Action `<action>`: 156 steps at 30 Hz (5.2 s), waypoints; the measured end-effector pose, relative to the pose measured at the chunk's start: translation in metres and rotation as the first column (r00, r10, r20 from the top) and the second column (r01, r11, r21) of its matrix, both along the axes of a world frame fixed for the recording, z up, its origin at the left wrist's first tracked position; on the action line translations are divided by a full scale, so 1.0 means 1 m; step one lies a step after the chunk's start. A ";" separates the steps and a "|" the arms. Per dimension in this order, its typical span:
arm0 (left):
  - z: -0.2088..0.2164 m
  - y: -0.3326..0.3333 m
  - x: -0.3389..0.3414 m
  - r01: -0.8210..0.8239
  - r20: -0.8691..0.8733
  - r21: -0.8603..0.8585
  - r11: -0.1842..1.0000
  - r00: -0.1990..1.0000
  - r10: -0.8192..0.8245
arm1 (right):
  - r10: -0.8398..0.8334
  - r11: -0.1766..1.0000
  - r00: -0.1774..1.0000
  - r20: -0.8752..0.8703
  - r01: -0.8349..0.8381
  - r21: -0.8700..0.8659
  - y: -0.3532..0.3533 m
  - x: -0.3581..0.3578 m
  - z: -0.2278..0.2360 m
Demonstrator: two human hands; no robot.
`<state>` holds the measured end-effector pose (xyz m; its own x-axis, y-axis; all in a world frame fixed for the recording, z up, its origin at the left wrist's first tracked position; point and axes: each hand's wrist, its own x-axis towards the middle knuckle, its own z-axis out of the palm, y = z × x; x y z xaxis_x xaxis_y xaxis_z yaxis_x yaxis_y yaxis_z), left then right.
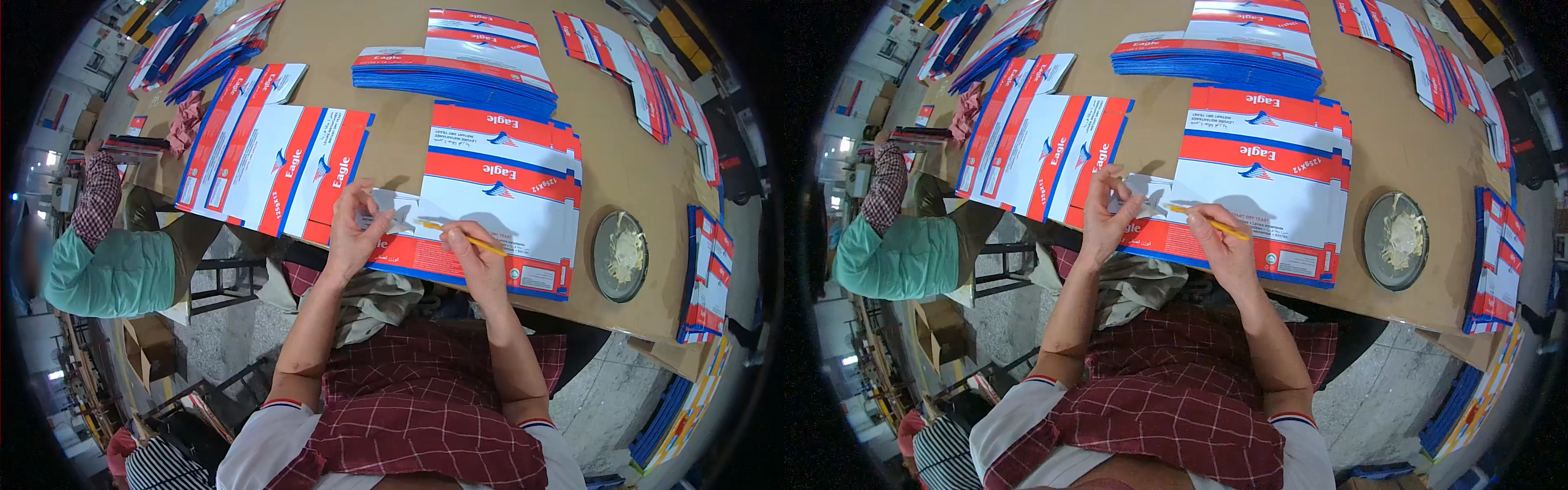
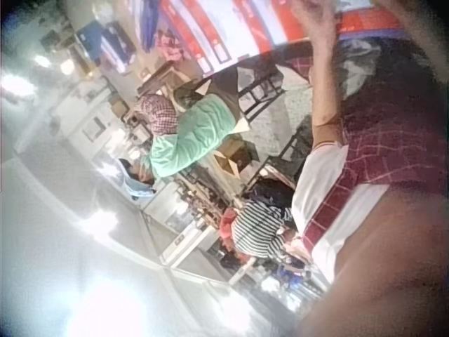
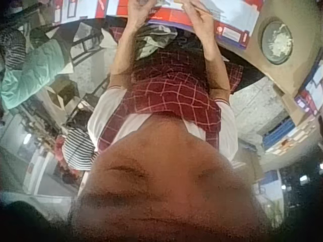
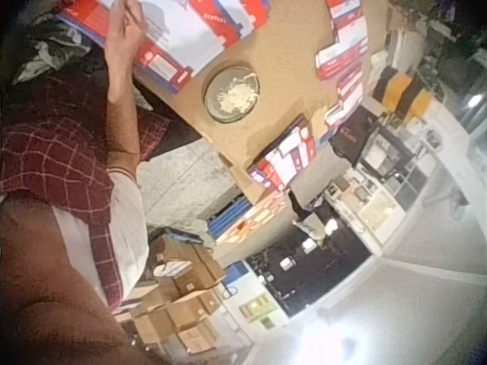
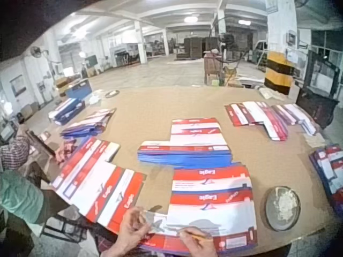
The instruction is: Assembling cardboard packaging by applying glue with a brush to the flaps.
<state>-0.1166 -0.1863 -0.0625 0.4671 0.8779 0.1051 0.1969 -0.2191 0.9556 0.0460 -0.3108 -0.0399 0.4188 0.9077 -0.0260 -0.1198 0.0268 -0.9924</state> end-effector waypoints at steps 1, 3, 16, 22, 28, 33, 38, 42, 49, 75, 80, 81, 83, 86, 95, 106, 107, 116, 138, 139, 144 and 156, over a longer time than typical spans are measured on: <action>0.003 0.000 0.000 -0.004 -0.002 -0.002 1.000 1.000 0.004 | 0.054 0.998 0.997 0.062 -0.053 -0.015 0.000 0.001 -0.001; 0.007 0.001 0.001 0.028 -0.037 0.127 0.992 0.999 -0.023 | 0.057 0.998 0.996 0.070 -0.055 -0.026 0.002 0.000 0.000; 0.012 -0.001 -0.002 0.068 -0.136 0.116 0.991 0.989 -0.052 | 0.014 0.999 0.995 0.096 -0.010 -0.044 0.004 -0.009 0.001; 0.012 -0.001 -0.002 0.087 -0.154 0.136 0.987 0.986 -0.066 | -0.013 1.000 0.994 0.104 0.014 -0.016 0.003 -0.008 -0.002; 0.011 0.000 -0.002 0.081 -0.130 0.103 0.991 0.989 -0.068 | 0.097 0.994 0.951 0.295 -0.078 -0.074 0.004 -0.008 0.005; 0.010 0.000 -0.001 0.071 -0.133 0.113 0.991 0.990 -0.056 | 0.039 0.999 0.956 0.290 -0.040 -0.003 0.006 -0.013 0.009; 0.009 0.000 -0.002 0.081 -0.147 0.119 0.990 0.987 -0.063 | 0.084 0.997 0.940 0.331 -0.079 -0.028 0.003 -0.013 0.012; 0.009 0.000 -0.002 0.048 -0.103 0.060 0.997 0.994 -0.041 | 0.060 0.997 0.936 0.348 -0.072 0.020 0.004 -0.014 0.011; 0.010 0.000 -0.003 0.082 -0.116 0.106 0.991 0.991 -0.069 | -0.043 0.997 0.986 0.161 0.032 0.066 -0.003 0.002 0.027; 0.009 0.000 0.000 0.046 -0.076 0.015 0.999 0.996 -0.045 | 0.154 0.987 0.945 0.288 -0.130 -0.099 0.003 -0.003 0.010; 0.010 -0.001 -0.004 0.044 -0.083 0.048 0.998 0.996 -0.040 | 0.153 0.988 0.927 0.342 -0.144 -0.050 0.005 -0.009 0.005; 0.010 -0.001 -0.002 0.044 -0.087 0.044 0.998 0.995 -0.040 | 0.151 0.989 0.928 0.340 -0.143 -0.048 0.003 -0.006 0.005; 0.010 0.000 0.001 0.049 -0.076 0.029 0.998 0.996 -0.047 | 0.131 0.986 0.972 0.197 -0.107 -0.127 -0.001 0.002 0.005; 0.010 0.000 -0.002 0.045 -0.057 0.015 0.999 0.997 -0.044 | -0.003 0.993 1.000 -0.017 0.001 -0.119 0.007 0.004 0.013; 0.011 0.000 -0.002 0.078 -0.126 0.104 0.991 0.990 -0.065 | 0.039 0.988 0.996 -0.075 -0.050 -0.149 0.018 0.002 -0.003; 0.010 0.000 -0.002 0.080 -0.115 0.064 0.995 0.991 -0.072 | 0.047 0.981 0.991 -0.125 -0.070 -0.179 0.020 0.006 0.001; 0.010 0.000 -0.002 0.082 -0.117 0.077 0.994 0.990 -0.073 | 0.016 0.987 0.987 -0.162 -0.042 -0.156 0.020 0.006 0.002; 0.011 -0.001 -0.001 0.057 -0.106 0.073 0.996 0.993 -0.049 | 0.103 0.985 0.976 -0.190 -0.127 -0.118 0.019 0.008 -0.004; 0.033 -0.015 -0.002 0.556 -0.543 0.335 0.761 0.774 -0.327 | -0.193 0.955 0.751 -0.632 0.293 0.057 0.010 0.021 -0.018; 0.032 -0.017 -0.001 0.557 -0.561 0.373 0.742 0.772 -0.297 | -0.195 0.953 0.749 -0.633 0.297 0.058 0.010 0.021 -0.018; 0.031 -0.022 0.001 0.527 -0.575 0.438 0.728 0.787 -0.224 | -0.149 0.962 0.759 -0.634 0.260 0.086 0.008 0.022 -0.019; 0.054 -0.068 -0.060 0.419 -0.444 0.399 0.816 0.866 -0.228 | -0.166 0.961 0.750 -0.640 0.269 0.066 0.010 0.021 -0.017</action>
<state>-0.1763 -0.2545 -0.0087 0.8011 0.5540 0.2266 0.3384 -0.7315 0.5919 0.0670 -0.3005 -0.0572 0.5428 0.8082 -0.2283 -0.6822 0.2658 -0.6811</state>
